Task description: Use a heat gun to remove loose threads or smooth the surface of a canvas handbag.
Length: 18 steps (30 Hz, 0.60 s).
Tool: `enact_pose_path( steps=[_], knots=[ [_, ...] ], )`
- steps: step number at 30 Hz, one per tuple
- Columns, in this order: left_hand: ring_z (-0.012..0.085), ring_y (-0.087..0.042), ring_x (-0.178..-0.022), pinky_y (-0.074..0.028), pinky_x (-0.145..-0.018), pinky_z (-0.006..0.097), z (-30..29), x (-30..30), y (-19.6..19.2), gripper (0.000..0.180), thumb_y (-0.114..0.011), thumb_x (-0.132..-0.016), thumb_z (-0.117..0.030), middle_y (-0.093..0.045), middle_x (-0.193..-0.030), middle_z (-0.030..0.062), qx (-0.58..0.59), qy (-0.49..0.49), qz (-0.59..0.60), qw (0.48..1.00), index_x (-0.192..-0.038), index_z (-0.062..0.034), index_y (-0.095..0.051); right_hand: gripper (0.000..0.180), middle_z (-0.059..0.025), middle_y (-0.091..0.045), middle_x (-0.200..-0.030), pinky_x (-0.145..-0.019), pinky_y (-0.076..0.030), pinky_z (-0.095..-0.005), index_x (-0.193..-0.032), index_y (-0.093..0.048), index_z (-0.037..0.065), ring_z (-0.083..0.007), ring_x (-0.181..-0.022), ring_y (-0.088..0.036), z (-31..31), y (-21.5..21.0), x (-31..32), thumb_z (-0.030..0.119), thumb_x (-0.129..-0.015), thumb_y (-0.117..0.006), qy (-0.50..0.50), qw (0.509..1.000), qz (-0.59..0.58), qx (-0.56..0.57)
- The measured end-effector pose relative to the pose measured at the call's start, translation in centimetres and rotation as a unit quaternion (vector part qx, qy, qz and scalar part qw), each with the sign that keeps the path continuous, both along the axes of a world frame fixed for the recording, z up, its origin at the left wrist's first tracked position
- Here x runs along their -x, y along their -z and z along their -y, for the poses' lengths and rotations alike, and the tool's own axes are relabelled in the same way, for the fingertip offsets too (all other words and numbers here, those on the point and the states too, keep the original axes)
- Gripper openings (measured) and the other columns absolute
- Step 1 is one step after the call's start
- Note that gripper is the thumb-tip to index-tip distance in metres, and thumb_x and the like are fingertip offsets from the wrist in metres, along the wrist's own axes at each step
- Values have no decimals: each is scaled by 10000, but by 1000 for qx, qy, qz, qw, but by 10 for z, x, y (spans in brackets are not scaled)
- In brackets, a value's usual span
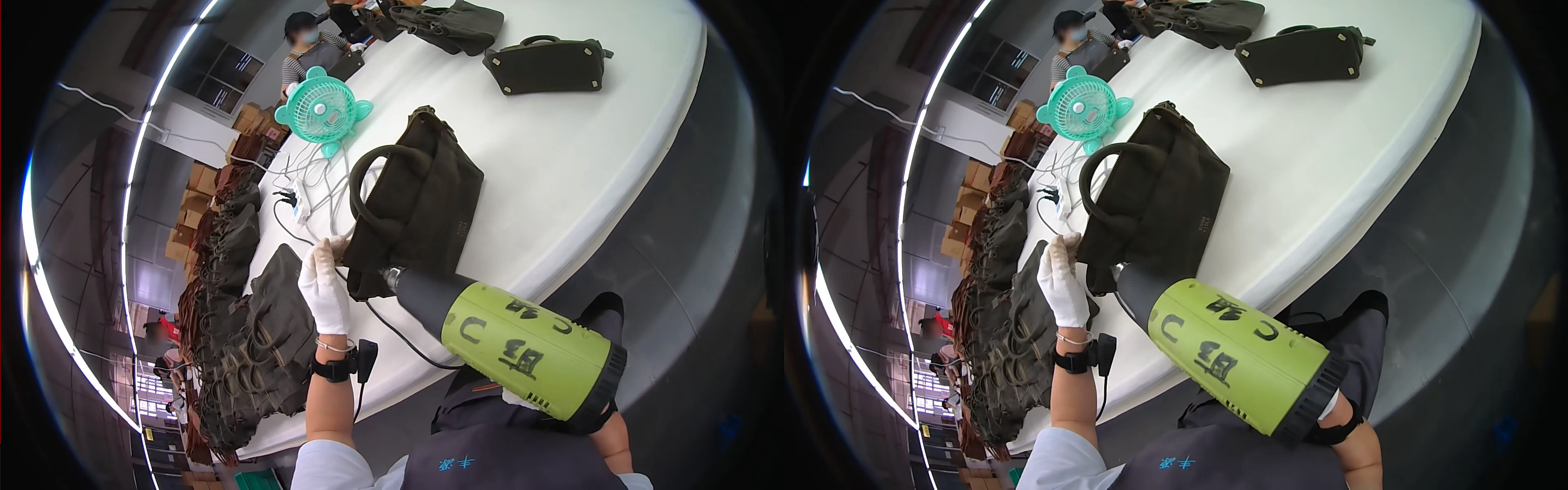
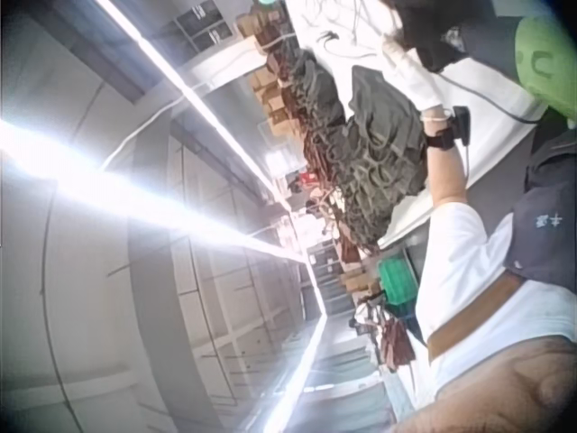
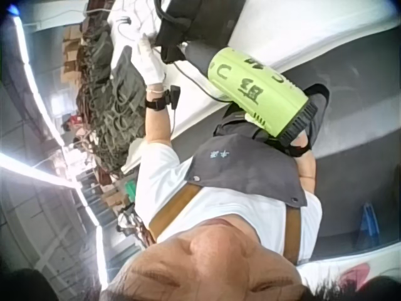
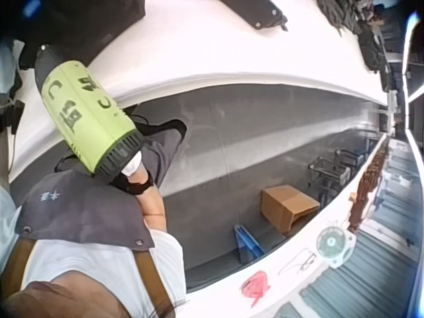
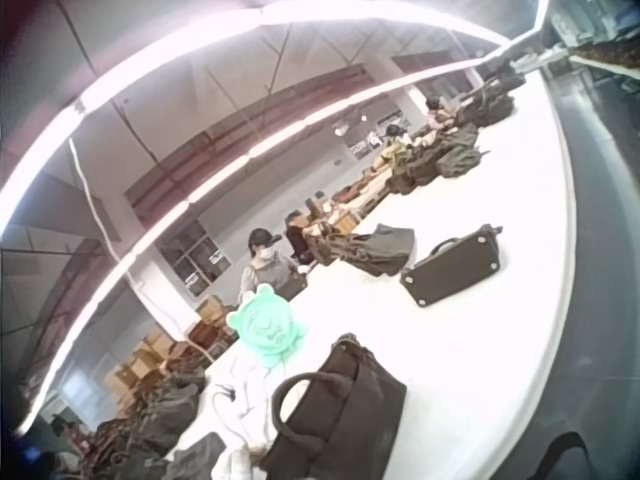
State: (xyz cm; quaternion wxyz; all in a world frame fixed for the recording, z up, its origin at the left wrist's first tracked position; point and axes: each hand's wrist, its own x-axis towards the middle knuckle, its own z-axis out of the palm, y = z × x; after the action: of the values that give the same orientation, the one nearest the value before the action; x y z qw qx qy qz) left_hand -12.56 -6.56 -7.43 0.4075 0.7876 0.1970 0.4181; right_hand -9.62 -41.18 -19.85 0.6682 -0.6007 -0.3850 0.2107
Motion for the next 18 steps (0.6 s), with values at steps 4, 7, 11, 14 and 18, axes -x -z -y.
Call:
enact_pose_path(
  steps=[4, 7, 11, 14, 18],
  knots=[
    [153, -621, -846, -478, -811, 295, 3, 5, 2, 334, -464, -1001, -244, -674, -922, 104, -2, -5, 5, 1000, -1030, 49, -621, 468, -141, -571, -1206, -812, -496, -279, -1344, -420, 2, -172, -992, -602, -2, 3, 4, 263, -959, -473, 3, 1000, 6, -2],
    [151, -599, -835, -474, -802, 290, 12, 6, 10, 227, -516, -975, -175, -649, -938, 83, -32, -34, 29, 999, -969, 34, -605, 466, -141, -572, -1201, -802, -500, -273, -1343, -419, -1, -169, -983, -606, -4, 3, 7, 269, -965, -462, 4, 1000, 13, 2],
    [192, -541, -811, -436, -759, 303, 24, 15, 21, 207, -748, -736, -39, -563, -846, 73, -175, -140, -38, 974, -793, -40, -549, 464, -141, -574, -1194, -788, -504, -266, -1341, -419, -5, -164, -970, -611, -7, 2, 3, 276, -972, -447, -13, 999, 37, 7],
    [287, -552, -802, -422, -700, 395, 37, 13, 25, 219, -780, -684, -86, -577, -785, 87, -346, -177, -139, 911, -786, -63, -588, 463, -141, -576, -1189, -778, -508, -260, -1339, -418, -8, -160, -961, -614, -4, 10, -12, 282, -978, -436, -48, 996, 73, 13],
    [282, -556, -832, -431, -722, 389, 21, 18, 22, 154, -752, -714, -64, -613, -836, 100, -349, -133, -93, 923, -806, -48, -630, 463, -141, -578, -1182, -764, -513, -252, -1337, -418, -12, -156, -948, -619, -11, -4, -32, 289, -985, -421, -91, 987, 132, 14]
  ],
)
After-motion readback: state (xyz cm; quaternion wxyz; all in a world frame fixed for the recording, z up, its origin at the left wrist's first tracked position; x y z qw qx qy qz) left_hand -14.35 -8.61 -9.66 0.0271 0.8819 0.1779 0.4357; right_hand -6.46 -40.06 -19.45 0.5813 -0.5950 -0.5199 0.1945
